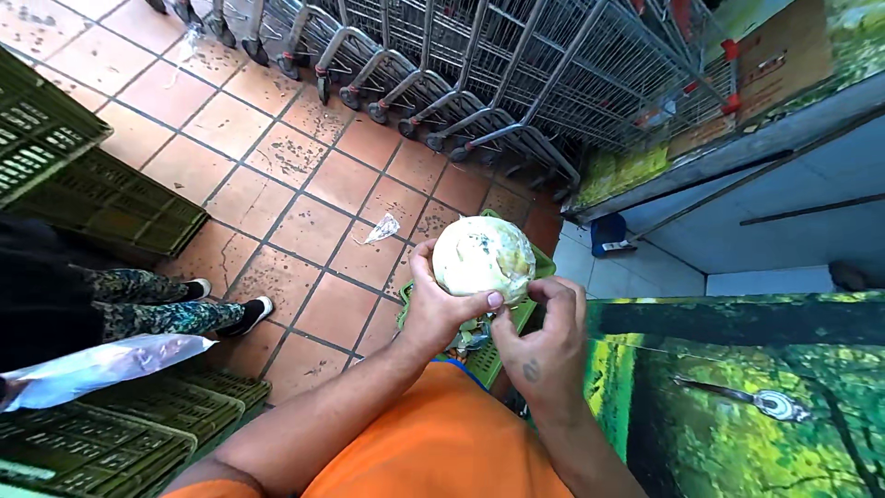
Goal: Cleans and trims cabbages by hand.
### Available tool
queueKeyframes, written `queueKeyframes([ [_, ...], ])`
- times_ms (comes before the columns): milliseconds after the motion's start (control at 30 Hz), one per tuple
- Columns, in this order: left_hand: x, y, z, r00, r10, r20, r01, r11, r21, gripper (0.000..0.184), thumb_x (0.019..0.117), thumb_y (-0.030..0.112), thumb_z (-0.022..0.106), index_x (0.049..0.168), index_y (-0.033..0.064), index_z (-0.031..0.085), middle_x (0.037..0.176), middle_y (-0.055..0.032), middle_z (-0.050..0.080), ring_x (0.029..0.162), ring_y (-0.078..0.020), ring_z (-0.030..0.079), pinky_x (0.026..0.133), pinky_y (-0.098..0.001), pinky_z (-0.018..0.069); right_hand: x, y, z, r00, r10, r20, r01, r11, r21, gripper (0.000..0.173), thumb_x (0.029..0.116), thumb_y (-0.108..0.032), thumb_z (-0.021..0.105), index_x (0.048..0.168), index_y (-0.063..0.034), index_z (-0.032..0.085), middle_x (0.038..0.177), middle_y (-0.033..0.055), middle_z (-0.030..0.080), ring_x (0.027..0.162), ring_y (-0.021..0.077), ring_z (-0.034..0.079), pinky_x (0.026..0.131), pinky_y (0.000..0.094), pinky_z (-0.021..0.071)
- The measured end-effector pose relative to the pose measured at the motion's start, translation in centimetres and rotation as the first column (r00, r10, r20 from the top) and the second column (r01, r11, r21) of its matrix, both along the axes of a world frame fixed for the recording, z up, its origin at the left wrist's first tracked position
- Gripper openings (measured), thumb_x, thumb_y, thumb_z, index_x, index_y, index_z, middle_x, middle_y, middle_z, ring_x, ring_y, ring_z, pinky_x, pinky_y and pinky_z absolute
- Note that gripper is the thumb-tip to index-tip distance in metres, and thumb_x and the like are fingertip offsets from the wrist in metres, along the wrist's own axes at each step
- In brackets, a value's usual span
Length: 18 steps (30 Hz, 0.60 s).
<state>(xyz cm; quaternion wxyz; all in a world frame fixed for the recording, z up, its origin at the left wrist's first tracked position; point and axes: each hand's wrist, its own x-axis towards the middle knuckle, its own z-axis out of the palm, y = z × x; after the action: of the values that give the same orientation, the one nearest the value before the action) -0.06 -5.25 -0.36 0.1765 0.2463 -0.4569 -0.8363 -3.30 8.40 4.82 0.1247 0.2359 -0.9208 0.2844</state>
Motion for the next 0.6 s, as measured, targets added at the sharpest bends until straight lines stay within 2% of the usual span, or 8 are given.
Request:
queueKeyframes([
  [100, -0.3, 0.7, 0.5, 0.999, 0.026, 0.033, -0.022, 0.995, -0.100, 0.119, 0.0479, 0.035, 0.099, 0.144, 0.0151, 0.031, 0.126, -0.0116, 0.061, 0.108, -0.0234, 0.068, 0.087, -0.0420, 0.0623, -0.2, 0.2, 0.3, 0.999, -0.037, -0.001, 0.037, 0.999, 0.002, 0.041, 0.0771, -0.024, 0.073, 0.113, -0.0059, 0.063, 0.119, 0.0122, 0.060, 0.103, 0.0213, 0.065, 0.081, 0.0369, 0.0590],
  [200, -0.8, 1.4, 1.0, 0.997, 0.043, 0.060, -0.033, 0.987, -0.158, 0.119, 0.0473, 0.036, 0.098, 0.144, 0.0150, 0.031, 0.126, -0.0101, 0.060, 0.108, -0.0213, 0.068, 0.088, -0.0403, 0.0623, -0.7, 0.5, 0.3, 0.998, -0.067, 0.021, 0.068, 0.996, -0.053, 0.036, 0.0754, -0.020, 0.073, 0.108, -0.0078, 0.063, 0.115, 0.0094, 0.060, 0.099, 0.0179, 0.064, 0.079, 0.0332, 0.0577],
  [300, -0.9, 2.0, 0.9, 0.995, 0.046, 0.084, -0.033, 0.988, -0.153, 0.119, 0.0482, 0.036, 0.098, 0.144, 0.0158, 0.031, 0.126, -0.0103, 0.061, 0.108, -0.0212, 0.068, 0.087, -0.0404, 0.0626, -1.1, 1.0, 0.1, 0.984, -0.073, 0.161, 0.100, 0.981, -0.167, 0.031, 0.0778, -0.017, 0.074, 0.106, -0.0107, 0.063, 0.115, 0.0047, 0.060, 0.100, 0.0114, 0.064, 0.081, 0.0295, 0.0603],
  [333, -1.0, 2.1, 0.9, 0.995, 0.045, 0.094, -0.031, 0.988, -0.151, 0.118, 0.0484, 0.035, 0.098, 0.144, 0.0164, 0.031, 0.126, -0.0101, 0.060, 0.107, -0.0212, 0.068, 0.087, -0.0403, 0.0626, -1.2, 1.1, -0.2, 0.979, -0.075, 0.190, 0.113, 0.974, -0.197, 0.029, 0.0784, -0.015, 0.074, 0.105, -0.0112, 0.063, 0.111, 0.0030, 0.061, 0.097, 0.0100, 0.065, 0.079, 0.0291, 0.0608],
  [467, -1.4, 2.4, 0.6, 0.989, 0.054, 0.139, -0.028, 0.984, -0.178, 0.117, 0.0484, 0.030, 0.098, 0.144, 0.0171, 0.032, 0.126, -0.0092, 0.060, 0.108, -0.0200, 0.068, 0.086, -0.0390, 0.0627, -1.4, 1.6, -1.3, 0.969, -0.096, 0.227, 0.148, 0.964, -0.222, 0.020, 0.0809, -0.010, 0.070, 0.099, -0.0138, 0.063, 0.084, -0.0031, 0.065, 0.071, 0.0064, 0.065, 0.061, 0.0275, 0.0581],
  [600, -1.7, 2.7, -0.1, 0.982, 0.047, 0.182, -0.011, 0.981, -0.196, 0.116, 0.0473, 0.031, 0.098, 0.143, 0.0183, 0.033, 0.126, -0.0086, 0.060, 0.106, -0.0197, 0.068, 0.085, -0.0392, 0.0625, -1.8, 2.0, -1.8, 0.950, -0.119, 0.288, 0.195, 0.948, -0.251, 0.017, 0.0798, -0.005, 0.067, 0.092, -0.0162, 0.063, 0.072, -0.0038, 0.063, 0.055, 0.0077, 0.058, 0.046, 0.0269, 0.0497],
])
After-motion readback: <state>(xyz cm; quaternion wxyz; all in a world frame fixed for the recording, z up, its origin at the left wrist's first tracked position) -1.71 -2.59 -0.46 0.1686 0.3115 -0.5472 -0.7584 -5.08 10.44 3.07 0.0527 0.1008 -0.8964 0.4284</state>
